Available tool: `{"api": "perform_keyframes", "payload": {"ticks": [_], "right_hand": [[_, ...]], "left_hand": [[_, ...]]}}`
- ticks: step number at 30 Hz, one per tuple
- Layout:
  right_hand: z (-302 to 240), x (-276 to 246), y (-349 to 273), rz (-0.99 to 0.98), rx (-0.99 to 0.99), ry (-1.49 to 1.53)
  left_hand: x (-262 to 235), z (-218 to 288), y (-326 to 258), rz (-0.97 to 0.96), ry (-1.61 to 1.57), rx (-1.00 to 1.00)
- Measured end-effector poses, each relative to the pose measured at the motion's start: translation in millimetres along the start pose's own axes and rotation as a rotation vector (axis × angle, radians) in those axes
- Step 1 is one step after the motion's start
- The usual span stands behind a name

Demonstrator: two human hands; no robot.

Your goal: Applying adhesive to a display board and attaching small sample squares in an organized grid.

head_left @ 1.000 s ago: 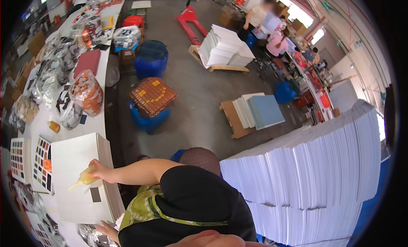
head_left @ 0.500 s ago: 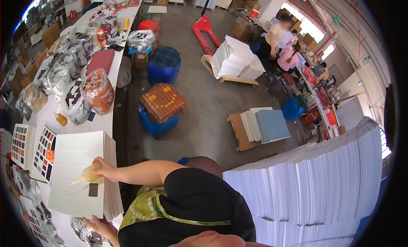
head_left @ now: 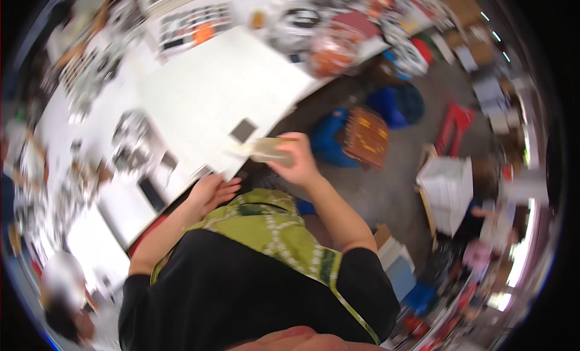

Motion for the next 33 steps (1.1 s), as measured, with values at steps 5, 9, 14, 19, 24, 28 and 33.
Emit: {"api": "perform_keyframes", "payload": {"ticks": [5,9,14,19,24,28,33], "right_hand": [[20.7,-3.2,-40.0,0.032,0.125,-0.006],[25.4,1.9,-54.9,0.074,0.168,0.003],[27.9,7.4,-61.2,0.106,0.207,0.03],[31.4,10.2,-65.5,0.11,0.209,0.033],[35.9,11.0,-69.2,0.129,0.219,0.052],[33.1,12.6,-71.6,0.11,0.192,0.009],[19.8,32.6,-68.9,0.0,0.225,0.177]], "left_hand": [[-6.1,-1.9,11.7,0.014,0.08,0.014],[-9.6,-1.3,9.2,0.01,0.037,0.077],[-9.4,2.0,5.3,0.027,0.03,0.106],[-10.5,-0.9,6.5,0.033,0.007,0.109],[-11.1,-2.6,8.1,0.038,0.009,0.115],[-9.1,-0.3,5.6,0.044,0.003,0.119],[-8.4,1.9,4.0,0.039,-0.006,0.13]]}}
Point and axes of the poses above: each hand's wrist, its own y-axis towards the middle knuckle, its own x-axis out of the palm, z = x × y, the point moved 10 cm from there along y, towards the middle knuckle, and after that the axes turned 1 degree about -z, right-handed, at the moved point
